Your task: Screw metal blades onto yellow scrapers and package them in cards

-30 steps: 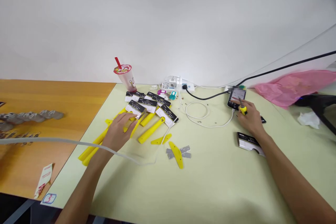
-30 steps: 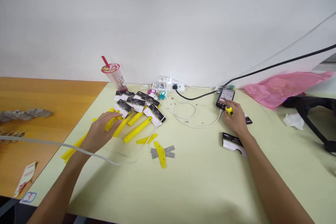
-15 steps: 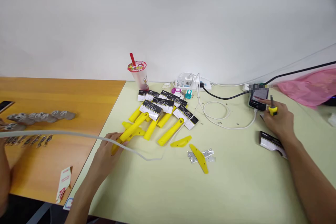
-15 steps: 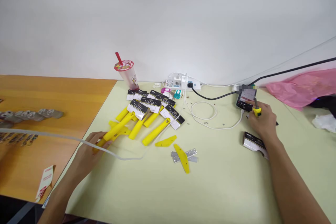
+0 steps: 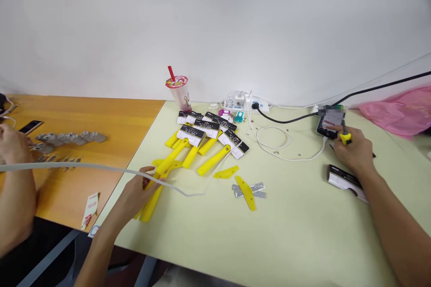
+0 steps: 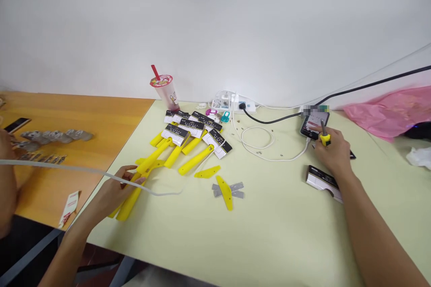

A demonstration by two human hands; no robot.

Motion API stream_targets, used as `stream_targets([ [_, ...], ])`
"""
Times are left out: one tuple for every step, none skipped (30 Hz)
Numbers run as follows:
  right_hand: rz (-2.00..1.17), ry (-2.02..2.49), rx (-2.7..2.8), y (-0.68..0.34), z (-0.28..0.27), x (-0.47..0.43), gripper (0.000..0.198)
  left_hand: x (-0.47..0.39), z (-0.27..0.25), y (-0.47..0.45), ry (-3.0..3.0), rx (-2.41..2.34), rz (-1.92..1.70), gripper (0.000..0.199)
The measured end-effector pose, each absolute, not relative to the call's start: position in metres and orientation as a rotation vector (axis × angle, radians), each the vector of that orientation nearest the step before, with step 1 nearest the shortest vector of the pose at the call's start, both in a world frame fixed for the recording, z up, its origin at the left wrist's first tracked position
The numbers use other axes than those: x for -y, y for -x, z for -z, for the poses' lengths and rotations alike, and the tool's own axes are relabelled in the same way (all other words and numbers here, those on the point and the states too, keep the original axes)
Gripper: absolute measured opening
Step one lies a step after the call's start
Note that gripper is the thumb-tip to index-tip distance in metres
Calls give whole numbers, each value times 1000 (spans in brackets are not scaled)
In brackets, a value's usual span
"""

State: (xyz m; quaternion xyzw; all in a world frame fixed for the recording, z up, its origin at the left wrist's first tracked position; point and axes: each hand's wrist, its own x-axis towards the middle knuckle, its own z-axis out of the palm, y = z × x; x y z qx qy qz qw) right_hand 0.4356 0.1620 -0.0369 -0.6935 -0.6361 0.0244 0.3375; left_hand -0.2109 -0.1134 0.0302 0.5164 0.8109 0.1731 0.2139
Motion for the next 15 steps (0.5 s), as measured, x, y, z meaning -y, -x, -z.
stream_targets([
  [-77, 1800, 1654, -434, 35, -162, 47, 116, -34, 209, -1426, -2263, -441, 69],
  [-93, 1801, 1647, -433, 33, -161, 49, 120, -37, 207, -1423, -2278, -403, 66],
  [-112, 1812, 1636, -432, 31, -161, 51, 124, -40, 205, -1428, -2288, -372, 64],
  [-125, 1828, 1623, -430, 29, -160, 52, 129, -43, 204, -1439, -2296, -350, 61],
  [-135, 1847, 1615, -429, 27, -160, 53, 135, -44, 203, -1454, -2303, -336, 59],
  [-138, 1861, 1610, -429, 27, -160, 54, 141, -45, 201, -1467, -2313, -329, 57],
  [-138, 1862, 1615, -428, 26, -160, 53, 147, -45, 200, -1475, -2326, -330, 55],
  [-140, 1854, 1620, -428, 26, -160, 52, 153, -44, 199, -1479, -2340, -332, 54],
  [-141, 1836, 1629, -428, 27, -160, 51, 159, -43, 198, -1477, -2360, -333, 54],
  [-142, 1811, 1642, -428, 28, -160, 49, 165, -42, 198, -1472, -2375, -335, 55],
  [-142, 1789, 1647, -428, 29, -159, 47, 170, -40, 197, -1464, -2390, -338, 57],
  [-139, 1771, 1649, -428, 29, -159, 45, 174, -39, 198, -1455, -2407, -347, 59],
  [-139, 1759, 1654, -428, 30, -158, 44, 177, -38, 198, -1446, -2425, -360, 61],
  [-142, 1748, 1656, -428, 30, -157, 43, 180, -40, 199, -1438, -2446, -380, 61],
  [-146, 1738, 1659, -428, 30, -157, 43, 181, -42, 200, -1434, -2464, -415, 60],
])
